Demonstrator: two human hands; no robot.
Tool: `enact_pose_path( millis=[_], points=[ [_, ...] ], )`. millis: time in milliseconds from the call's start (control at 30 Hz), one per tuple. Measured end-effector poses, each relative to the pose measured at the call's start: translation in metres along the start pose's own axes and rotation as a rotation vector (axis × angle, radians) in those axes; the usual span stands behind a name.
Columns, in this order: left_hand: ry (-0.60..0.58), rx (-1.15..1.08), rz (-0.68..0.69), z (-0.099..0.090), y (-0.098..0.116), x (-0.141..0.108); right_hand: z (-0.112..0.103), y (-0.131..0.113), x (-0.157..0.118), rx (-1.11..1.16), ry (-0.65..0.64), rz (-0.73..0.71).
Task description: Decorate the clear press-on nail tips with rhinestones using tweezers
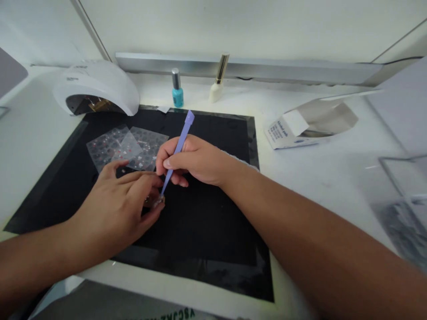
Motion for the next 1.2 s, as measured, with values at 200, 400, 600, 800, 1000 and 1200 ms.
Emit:
enact_pose_path(
  millis=[200,400,600,800,1000,1200],
  points=[
    [-0.002,0.002,0.006,-0.0009,0.0004,-0.0007,0.0003,-0.0005,-0.0001,0.006,-0.009,0.002],
    [-0.014,0.003,0.006,0.0009,0.0005,-0.0008,0.0007,0.0,0.0001,0.004,-0.02,0.009],
    [-0.026,-0.006,-0.003,0.0009,-0.0004,0.0003,0.0008,0.0008,0.0002,-0.014,-0.034,0.016],
    [-0.021,-0.006,0.004,0.0004,-0.0002,-0.0021,-0.0004,0.0011,-0.0001,-0.045,-0.033,0.026],
    [-0.032,-0.016,-0.01,0.0017,-0.0014,-0.0016,-0.0001,0.002,0.0002,-0.053,-0.025,0.044],
    [-0.018,-0.016,-0.003,0.0007,-0.0013,-0.0026,-0.0014,0.003,0.0001,-0.092,-0.025,0.054]
  ],
)
Point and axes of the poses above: each hand's wrist, its own x-axis towards the middle knuckle, its own z-axis out of the palm, y = z × x, the point moved 8 cm from there along x, towards the middle knuckle, and after that the axes turned 5 degrees about -x, right-handed, at the moved point
